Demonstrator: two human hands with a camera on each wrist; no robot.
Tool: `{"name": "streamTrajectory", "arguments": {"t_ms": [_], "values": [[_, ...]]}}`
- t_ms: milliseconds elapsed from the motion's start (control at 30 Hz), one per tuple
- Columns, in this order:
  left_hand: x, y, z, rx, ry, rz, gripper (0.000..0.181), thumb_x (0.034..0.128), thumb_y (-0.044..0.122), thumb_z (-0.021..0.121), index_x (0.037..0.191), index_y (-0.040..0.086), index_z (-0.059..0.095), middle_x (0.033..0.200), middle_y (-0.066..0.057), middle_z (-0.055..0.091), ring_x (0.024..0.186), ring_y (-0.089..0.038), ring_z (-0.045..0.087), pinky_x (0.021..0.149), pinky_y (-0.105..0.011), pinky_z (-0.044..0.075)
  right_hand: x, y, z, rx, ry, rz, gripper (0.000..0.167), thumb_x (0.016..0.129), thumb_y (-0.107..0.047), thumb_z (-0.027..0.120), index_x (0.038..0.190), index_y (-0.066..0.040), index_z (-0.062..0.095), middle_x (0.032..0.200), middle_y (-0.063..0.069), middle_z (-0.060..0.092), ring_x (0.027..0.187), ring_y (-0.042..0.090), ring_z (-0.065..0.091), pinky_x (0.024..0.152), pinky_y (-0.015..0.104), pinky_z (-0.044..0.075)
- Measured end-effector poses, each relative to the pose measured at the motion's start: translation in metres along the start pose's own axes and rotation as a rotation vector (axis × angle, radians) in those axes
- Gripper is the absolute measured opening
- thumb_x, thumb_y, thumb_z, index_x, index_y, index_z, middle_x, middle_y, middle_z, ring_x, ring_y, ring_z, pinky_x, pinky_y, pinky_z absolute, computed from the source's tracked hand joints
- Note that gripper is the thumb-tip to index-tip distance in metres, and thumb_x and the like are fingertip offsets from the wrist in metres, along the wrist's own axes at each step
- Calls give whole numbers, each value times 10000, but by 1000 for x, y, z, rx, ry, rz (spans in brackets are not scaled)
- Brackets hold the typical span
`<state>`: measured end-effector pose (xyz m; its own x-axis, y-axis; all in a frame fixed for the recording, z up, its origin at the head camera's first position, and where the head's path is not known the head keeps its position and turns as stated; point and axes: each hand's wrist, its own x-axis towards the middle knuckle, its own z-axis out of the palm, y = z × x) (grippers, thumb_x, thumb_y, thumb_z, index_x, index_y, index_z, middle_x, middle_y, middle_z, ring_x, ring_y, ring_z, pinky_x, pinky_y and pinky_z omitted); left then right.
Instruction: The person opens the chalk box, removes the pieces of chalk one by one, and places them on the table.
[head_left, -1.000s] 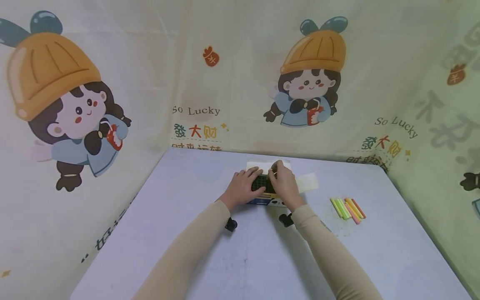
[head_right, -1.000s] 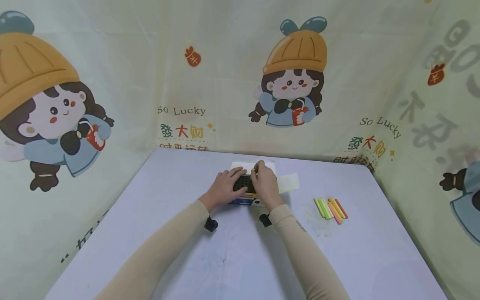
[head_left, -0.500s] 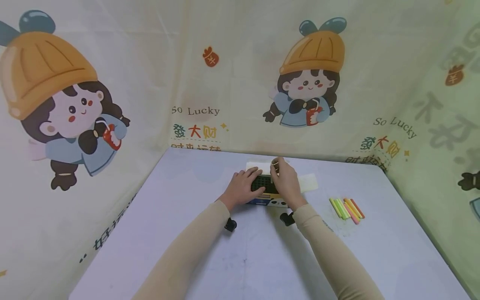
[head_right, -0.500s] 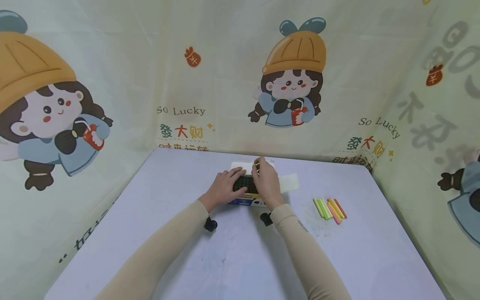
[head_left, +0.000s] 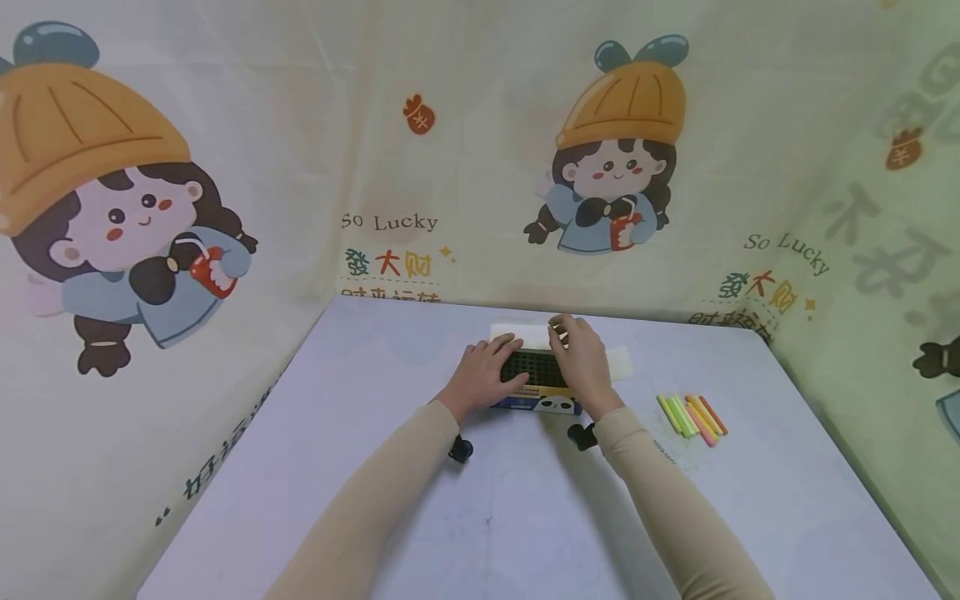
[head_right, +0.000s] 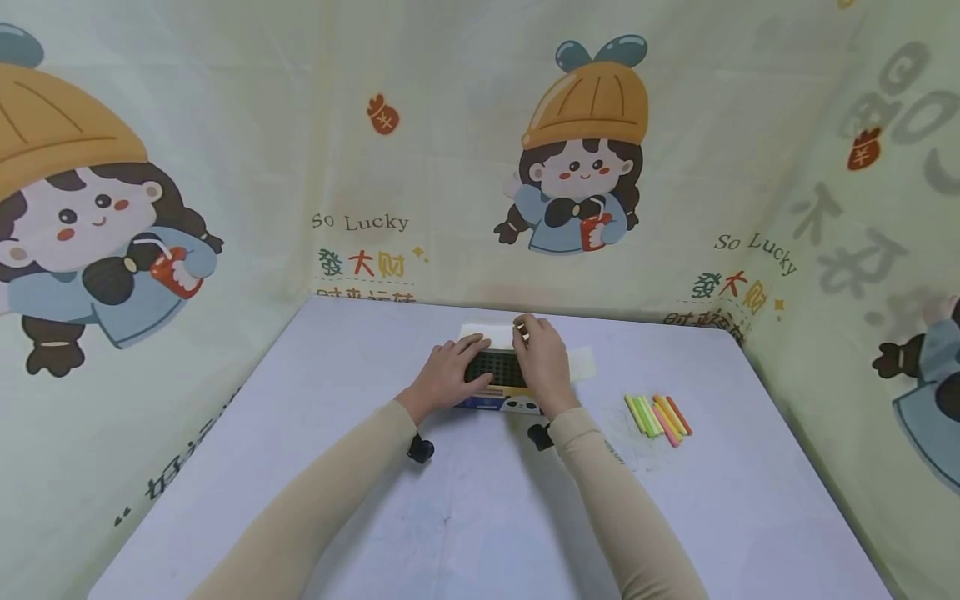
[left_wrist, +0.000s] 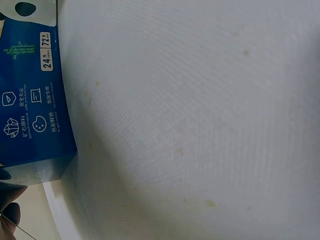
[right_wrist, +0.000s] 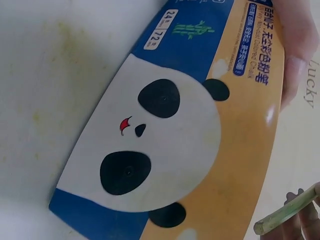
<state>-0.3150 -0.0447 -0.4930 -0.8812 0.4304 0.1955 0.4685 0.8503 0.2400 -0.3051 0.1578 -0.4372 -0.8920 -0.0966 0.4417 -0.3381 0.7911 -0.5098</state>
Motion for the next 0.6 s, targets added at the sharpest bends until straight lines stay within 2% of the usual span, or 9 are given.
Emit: {"name": "streamTrajectory", "arguments": {"t_ms": [200, 433, 600], "values": [[0, -1, 0, -11, 2, 4, 738, 1015, 662, 462, 1622, 254, 368, 1667, -19, 362, 1373, -367, 500, 1075, -557, 404, -1, 7, -4, -8, 22, 3, 224, 1057, -195, 610, 1222, -58, 674, 1114, 164, 702, 942, 307, 723, 765, 450, 603], [1, -1, 0, -2, 3, -18, 731, 1015, 655, 471, 1624, 265, 361, 1670, -9, 354, 1387, -355, 489, 1091, -553, 395, -1, 14, -12, -6, 33, 25, 226, 1052, -191, 619, 1219, -52, 682, 1111, 160, 702, 932, 306, 715, 750, 452, 598], [0, 0, 1, -15, 6, -7, 728, 1016, 648, 475, 1621, 257, 368, 1668, -20, 359, 1384, -367, 489, 1087, -559, 394, -3, 20, -16, -5, 35, 49, 236, 1054, -193, 617, 1227, -46, 681, 1128, 160, 698, 948, 309, 709, 763, 460, 592]]}}
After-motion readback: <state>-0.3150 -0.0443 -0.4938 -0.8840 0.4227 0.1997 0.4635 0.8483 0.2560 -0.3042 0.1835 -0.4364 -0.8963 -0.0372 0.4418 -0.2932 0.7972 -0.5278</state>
